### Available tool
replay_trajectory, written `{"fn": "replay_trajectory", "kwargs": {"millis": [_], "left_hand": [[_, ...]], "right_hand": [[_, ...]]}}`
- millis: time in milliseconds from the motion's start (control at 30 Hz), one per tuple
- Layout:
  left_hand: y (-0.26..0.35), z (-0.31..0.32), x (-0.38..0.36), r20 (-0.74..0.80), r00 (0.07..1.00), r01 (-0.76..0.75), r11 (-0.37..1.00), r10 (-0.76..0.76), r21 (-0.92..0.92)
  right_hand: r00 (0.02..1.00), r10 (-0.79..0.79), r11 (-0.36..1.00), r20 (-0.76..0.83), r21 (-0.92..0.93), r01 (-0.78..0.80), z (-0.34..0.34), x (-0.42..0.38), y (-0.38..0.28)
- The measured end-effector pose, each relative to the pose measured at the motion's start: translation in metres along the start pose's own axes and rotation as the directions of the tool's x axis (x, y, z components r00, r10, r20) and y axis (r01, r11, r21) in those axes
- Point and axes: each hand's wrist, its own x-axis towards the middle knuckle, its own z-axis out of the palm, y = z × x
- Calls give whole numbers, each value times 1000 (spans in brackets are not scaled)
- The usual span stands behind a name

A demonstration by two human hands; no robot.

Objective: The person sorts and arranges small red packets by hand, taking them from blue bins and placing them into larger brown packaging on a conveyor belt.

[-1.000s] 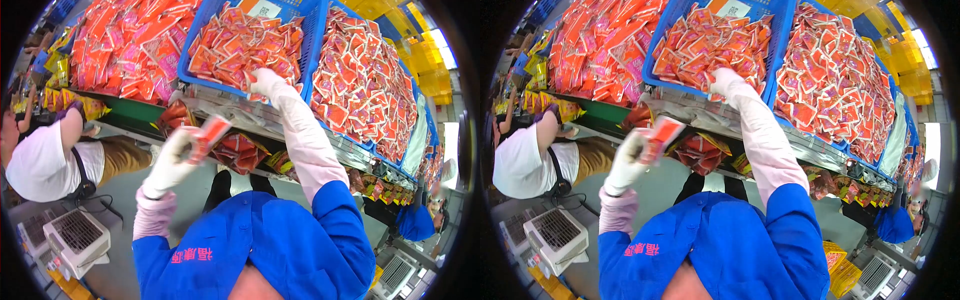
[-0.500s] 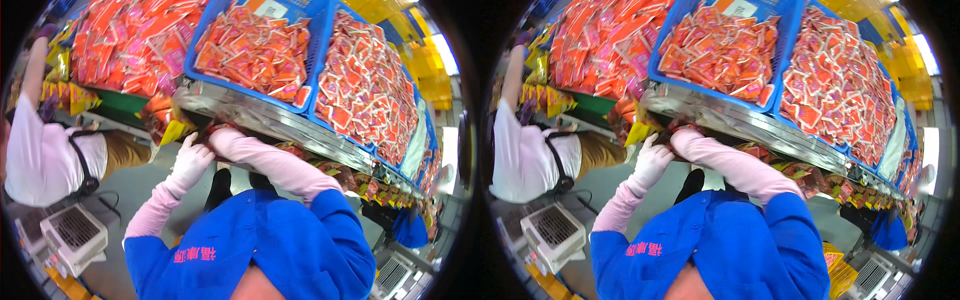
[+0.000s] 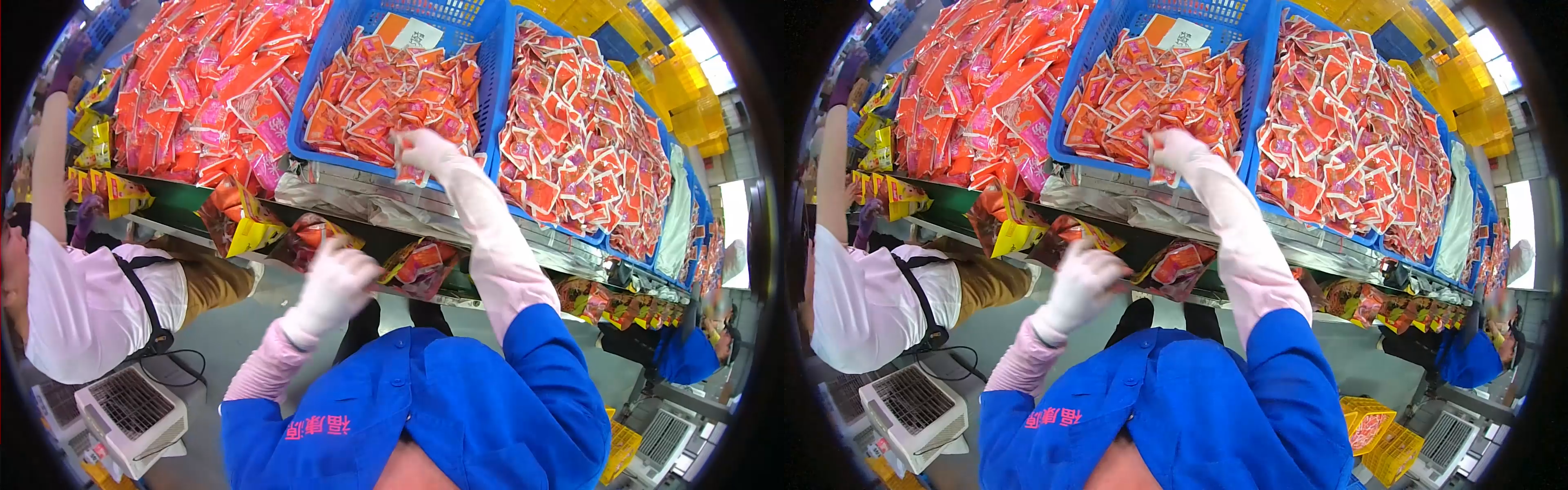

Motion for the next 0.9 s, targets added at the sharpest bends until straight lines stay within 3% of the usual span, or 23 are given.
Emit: {"fn": "replay_trajectory", "kwargs": {"millis": [33, 67, 133, 200, 267, 300, 400, 433, 467, 533, 600, 667, 733, 800, 833, 867, 900], "left_hand": [[11, 12, 9, 20, 995, -92, 992, 94, -87], [23, 17, 17, 102, 980, -161, 983, 169, -83], [34, 30, 21, 263, 948, -187, 982, 179, 4], [29, 45, 13, 289, 940, -201, 978, 179, 49], [19, 54, 4, 305, 948, -170, 954, 90, 247], [13, 59, 1, 302, 949, -167, 953, 86, 254], [1, 66, -7, 247, 965, -161, 939, 85, 305], [0, 65, -7, 152, 982, -157, 941, 116, 299], [-1, 63, -11, 156, 981, -154, 944, 112, 293], [-7, 61, -16, 90, 994, -90, 947, 65, 309], [-12, 57, -21, 94, 994, -80, 934, 51, 348], [-19, 57, -29, 70, 996, -69, 936, 48, 344], [-23, 55, -35, 32, 999, -48, 944, 40, 326], [-25, 49, -39, 3, 999, -45, 950, 47, 310], [-24, 45, -37, -11, 997, -66, 950, 72, 306], [-21, 40, -32, -24, 994, -95, 950, 107, 298], [-17, 35, -29, -42, 991, -111, 949, 129, 294]], "right_hand": [[1000, -28, 947, 10, -319, 30, 12, 23, 16], [998, -47, 794, 30, -605, 56, 18, 34, 23], [997, 3, 850, 72, -526, 36, 15, 37, 20], [991, 53, 894, 124, -449, 8, 14, 37, 21], [999, 37, 845, -9, -534, -36, 14, 39, 18], [985, -140, 876, -105, -476, 74, 26, 47, 33], [999, -27, 811, 22, -585, 35, 27, 48, 18], [999, -37, 776, -7, -631, 24, 26, 47, 17], [1000, -30, 777, -1, -629, 23, 22, 42, 21], [970, -213, 909, -116, -388, 153, -2, 16, 10], [978, -171, 983, -122, 52, 179, -19, -46, -32], [955, -116, 993, 273, 47, 107, -18, -94, -65], [842, -290, 926, 454, -90, 367, 26, -105, -56], [721, -12, 777, 693, -447, 442, 83, -96, -53], [621, 276, 851, 733, -487, 196, 145, -65, -9], [463, 538, 806, 704, -591, -38, 204, -34, 33], [605, 195, 778, 772, -498, 384, 210, -39, 58]]}}
